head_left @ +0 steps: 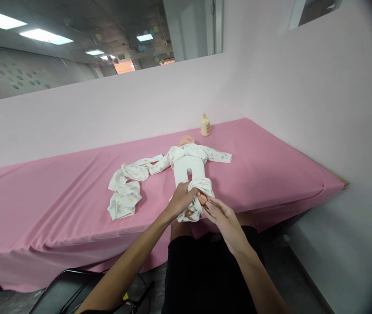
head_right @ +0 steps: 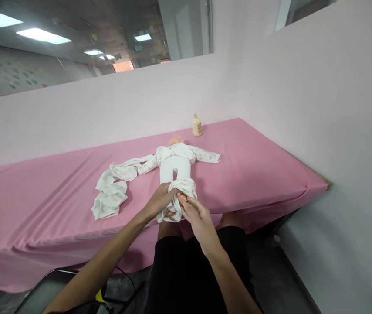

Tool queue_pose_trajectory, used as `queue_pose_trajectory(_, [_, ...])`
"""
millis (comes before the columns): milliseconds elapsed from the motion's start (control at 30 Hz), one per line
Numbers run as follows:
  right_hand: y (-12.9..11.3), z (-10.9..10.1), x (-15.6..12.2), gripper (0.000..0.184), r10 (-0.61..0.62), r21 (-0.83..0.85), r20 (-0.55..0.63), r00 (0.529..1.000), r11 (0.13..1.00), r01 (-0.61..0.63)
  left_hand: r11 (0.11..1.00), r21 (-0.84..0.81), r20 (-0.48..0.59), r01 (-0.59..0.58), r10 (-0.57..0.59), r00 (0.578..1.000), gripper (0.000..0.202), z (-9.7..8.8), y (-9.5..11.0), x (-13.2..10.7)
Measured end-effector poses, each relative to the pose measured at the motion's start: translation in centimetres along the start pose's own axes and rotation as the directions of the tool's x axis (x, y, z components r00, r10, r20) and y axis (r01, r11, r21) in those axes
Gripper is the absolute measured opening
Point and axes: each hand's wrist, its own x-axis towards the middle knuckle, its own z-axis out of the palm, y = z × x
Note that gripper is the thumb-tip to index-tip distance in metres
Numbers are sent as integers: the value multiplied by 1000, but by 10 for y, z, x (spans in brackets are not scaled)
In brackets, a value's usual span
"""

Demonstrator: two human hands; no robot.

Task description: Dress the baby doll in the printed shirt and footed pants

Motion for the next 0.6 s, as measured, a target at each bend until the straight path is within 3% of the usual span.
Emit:
queue_pose_trajectory(133, [5,-9,8,41,-79,-133,-99,992,989,65,981,-43,28,187,-186,982,49,-1,-4,8])
queue_pose_trajectory(267, [13,-20,11,35,-183,-237,-157,971,961,142,954,-131,56,271,-265,962,72,3,-6,9])
queue_pose_trajectory(467, [12,-48,22,36,-358,-519,-319,878,841,154,872,-366,47,324,-331,943,74,5,4,7])
queue_pose_trajectory(533, [7,-55,31,42,-289,-528,-256,923,841,117,856,-405,48,321,-331,942,69,3,4,6])
queue_pose_trajectory(600, [1,-57,38,48,-128,-469,-117,985,881,59,856,-417,55,304,-311,949,67,2,-1,5])
